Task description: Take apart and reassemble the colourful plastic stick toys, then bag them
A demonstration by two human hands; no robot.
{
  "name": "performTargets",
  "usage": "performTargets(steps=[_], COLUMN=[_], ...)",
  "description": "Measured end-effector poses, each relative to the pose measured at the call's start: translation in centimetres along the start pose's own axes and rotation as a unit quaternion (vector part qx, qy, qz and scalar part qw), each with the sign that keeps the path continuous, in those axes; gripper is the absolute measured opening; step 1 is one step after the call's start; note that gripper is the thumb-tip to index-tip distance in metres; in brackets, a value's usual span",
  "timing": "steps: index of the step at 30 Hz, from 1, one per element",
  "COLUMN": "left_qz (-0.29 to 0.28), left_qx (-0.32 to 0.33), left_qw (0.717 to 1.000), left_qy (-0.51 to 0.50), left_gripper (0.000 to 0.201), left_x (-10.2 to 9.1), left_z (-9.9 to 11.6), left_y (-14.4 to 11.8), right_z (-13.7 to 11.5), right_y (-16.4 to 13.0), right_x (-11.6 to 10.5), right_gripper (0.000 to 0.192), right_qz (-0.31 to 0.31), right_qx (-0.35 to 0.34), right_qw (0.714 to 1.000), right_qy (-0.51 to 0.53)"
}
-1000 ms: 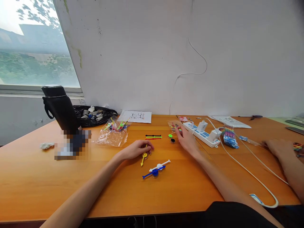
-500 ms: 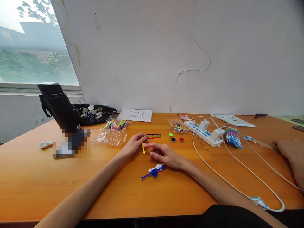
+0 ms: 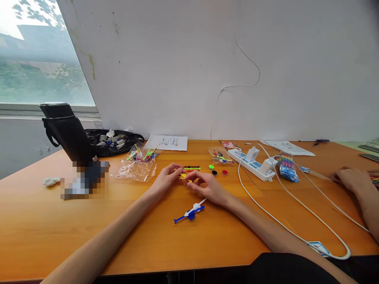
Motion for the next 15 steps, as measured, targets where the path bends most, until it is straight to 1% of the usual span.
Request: performTargets(steps=[3, 6, 10, 12, 15], left_qz=[-0.016, -0.035, -0.087, -0.098, -0.111], left_qx=[-0.001, 0.009, 0.022, 0.044, 0.066], left_qw=[0.999, 0.999, 0.996, 0.994, 0.992], left_qy=[-0.042, -0.033, -0.016, -0.009, 0.009], left_gripper=[0.042, 0.044, 0.048, 0.046, 0.043], left_x=[0.3, 0.9, 2.1, 2.5, 2.9], left_z=[0.1, 0.2, 0.4, 0.9, 1.4], left_y=[-0.1, -0.2, -0.5, -0.8, -1.1], right_z=[1.0, 2.0, 2.1, 1.8, 1.2], right_y=[0.0, 0.0, 0.1, 0.1, 0.0], right_x=[-1.0, -1.3, -1.3, -1.1, -0.4], right_gripper=[0.026, 0.026, 0.030, 0.031, 0.035], right_qz=[0.041, 0.060, 0.059, 0.052, 0.023], right_qx=[0.015, 0.029, 0.038, 0.038, 0.038], right_qw=[0.998, 0.991, 0.981, 0.980, 0.979], right_qy=[0.035, 0.115, 0.179, 0.188, 0.197])
Point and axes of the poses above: each hand's wrist, its own y-axis towards the middle knuckle, its own x-axis out of the palm, z = x × y, the point moved 10 cm from there along y, towards the middle knuckle, and after that the axes turned 10 degrees about -x, right-handed, at the moved point
